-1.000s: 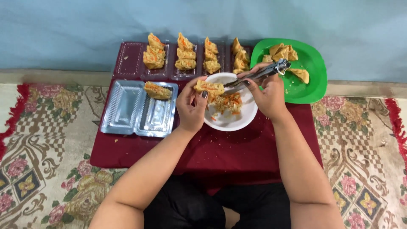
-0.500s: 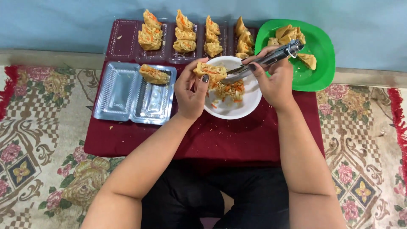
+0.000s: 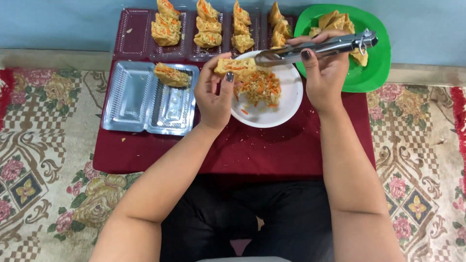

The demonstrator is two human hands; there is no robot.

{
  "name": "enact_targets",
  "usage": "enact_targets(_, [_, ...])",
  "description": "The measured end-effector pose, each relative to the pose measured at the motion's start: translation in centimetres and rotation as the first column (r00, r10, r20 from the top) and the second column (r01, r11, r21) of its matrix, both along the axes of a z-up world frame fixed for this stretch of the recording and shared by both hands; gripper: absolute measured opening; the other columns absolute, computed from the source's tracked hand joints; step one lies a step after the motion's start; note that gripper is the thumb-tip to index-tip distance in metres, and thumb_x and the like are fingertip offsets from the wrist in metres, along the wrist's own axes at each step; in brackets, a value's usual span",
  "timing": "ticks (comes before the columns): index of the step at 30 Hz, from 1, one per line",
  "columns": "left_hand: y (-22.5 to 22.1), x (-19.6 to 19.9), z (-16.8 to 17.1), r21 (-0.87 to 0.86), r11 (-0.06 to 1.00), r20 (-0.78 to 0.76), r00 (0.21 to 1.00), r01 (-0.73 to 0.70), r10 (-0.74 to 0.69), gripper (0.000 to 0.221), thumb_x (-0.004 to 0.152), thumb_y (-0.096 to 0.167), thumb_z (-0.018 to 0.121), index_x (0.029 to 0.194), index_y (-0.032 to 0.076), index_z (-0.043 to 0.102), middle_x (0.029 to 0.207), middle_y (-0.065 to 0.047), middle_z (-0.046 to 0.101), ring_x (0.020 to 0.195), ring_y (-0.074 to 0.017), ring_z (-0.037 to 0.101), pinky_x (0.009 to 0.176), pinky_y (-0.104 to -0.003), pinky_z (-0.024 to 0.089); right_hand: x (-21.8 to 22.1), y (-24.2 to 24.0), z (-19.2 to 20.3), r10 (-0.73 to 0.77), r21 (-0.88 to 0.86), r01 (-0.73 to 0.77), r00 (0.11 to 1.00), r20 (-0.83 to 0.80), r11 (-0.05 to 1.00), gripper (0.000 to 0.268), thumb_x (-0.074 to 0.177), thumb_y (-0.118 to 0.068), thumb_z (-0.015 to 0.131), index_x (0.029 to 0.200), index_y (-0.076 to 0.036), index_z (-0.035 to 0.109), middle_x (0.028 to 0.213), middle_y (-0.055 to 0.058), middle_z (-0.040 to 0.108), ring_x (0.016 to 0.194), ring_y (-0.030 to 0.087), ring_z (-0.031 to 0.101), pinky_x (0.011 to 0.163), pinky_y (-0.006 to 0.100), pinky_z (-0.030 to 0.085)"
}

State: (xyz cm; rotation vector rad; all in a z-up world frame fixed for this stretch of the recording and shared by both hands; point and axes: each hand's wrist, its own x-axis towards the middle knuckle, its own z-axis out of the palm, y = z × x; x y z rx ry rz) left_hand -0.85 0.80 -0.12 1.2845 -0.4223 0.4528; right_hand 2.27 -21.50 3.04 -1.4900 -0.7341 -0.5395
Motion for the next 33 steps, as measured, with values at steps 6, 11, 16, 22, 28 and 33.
enact_targets(6, [0.1, 0.3, 0.1, 0.047, 0.999, 0.052, 0.999, -0.018, 0.016, 0.032, 0.104, 0.012, 0.059, 0.135, 0.009, 0.053, 0.109, -0.007, 0.066, 0.087, -0.0103, 0.063, 0.077, -0.023, 0.061, 0.1, -0.2, -0.1, 0.018, -0.143, -0.019, 1.000, -0.007, 0.990, 0.026, 0.111, 0.003, 0.055, 0.122, -0.005, 0.033, 0.114, 0.023, 0.057, 0.117, 0.041, 0.068, 0.105, 0.044, 0.055])
enact_targets(11, [0.0, 0.1, 0.4, 0.057, 0.998, 0.015, 1.000, -0.028, 0.028, 0.034, 0.102, 0.012, 0.058, 0.135, 0.007, 0.054, 0.108, -0.006, 0.065, 0.086, -0.0090, 0.059, 0.078, -0.022, 0.057, 0.0, -0.3, 0.0, -0.015, -0.134, 0.010, 0.999, -0.034, 0.991, 0.026, 0.111, 0.005, 0.055, 0.122, -0.006, 0.035, 0.113, 0.019, 0.058, 0.116, 0.034, 0.068, 0.112, 0.042, 0.050])
enact_targets(16, [0.1, 0.0, 0.2, 0.095, 0.993, 0.042, 0.997, -0.069, 0.065, 0.034, 0.101, 0.013, 0.057, 0.135, 0.008, 0.056, 0.102, -0.003, 0.064, 0.078, -0.0067, 0.054, 0.072, -0.020, 0.052, 0.1, -1.0, -0.3, 0.030, -0.075, -0.033, 0.999, -0.044, 0.997, 0.026, 0.111, 0.002, 0.055, 0.124, -0.008, 0.036, 0.115, 0.018, 0.055, 0.120, 0.035, 0.065, 0.116, 0.045, 0.049])
enact_targets(22, [0.1, 0.1, 0.3, 0.104, 0.993, 0.024, 0.998, -0.057, 0.055, 0.034, 0.101, 0.013, 0.062, 0.133, 0.006, 0.055, 0.108, -0.006, 0.066, 0.083, -0.0085, 0.060, 0.077, -0.021, 0.055, -0.4, -0.5, 0.2, 0.015, -0.131, -0.031, 0.993, -0.119, 0.991, 0.028, 0.109, 0.004, 0.060, 0.122, -0.008, 0.039, 0.113, 0.019, 0.065, 0.114, 0.032, 0.071, 0.101, 0.038, 0.059])
enact_targets(28, [0.2, 0.0, 0.3, 0.042, 0.997, 0.002, 0.998, 0.065, -0.065, 0.034, 0.100, 0.006, 0.062, 0.133, 0.006, 0.054, 0.114, -0.010, 0.065, 0.092, -0.0127, 0.065, 0.082, -0.024, 0.059, -0.3, -0.1, 0.3, 0.086, -0.167, -0.112, 0.984, -0.158, 0.979, 0.031, 0.102, 0.006, 0.066, 0.119, -0.006, 0.043, 0.110, 0.014, 0.063, 0.118, 0.032, 0.071, 0.103, 0.041, 0.062])
enact_targets(33, [0.3, -0.1, 0.0, 0.018, 1.000, 0.118, 0.993, 0.013, -0.015, 0.038, 0.100, 0.010, 0.063, 0.135, 0.003, 0.052, 0.133, -0.012, 0.061, 0.114, -0.0163, 0.062, 0.106, -0.028, 0.051, -0.4, -1.3, 1.1, 0.113, 0.000, -0.113, 0.992, -0.048, 0.994, 0.027, 0.111, -0.003, 0.056, 0.127, -0.011, 0.036, 0.124, 0.009, 0.040, 0.120, 0.039, 0.063, 0.108, 0.046, 0.053])
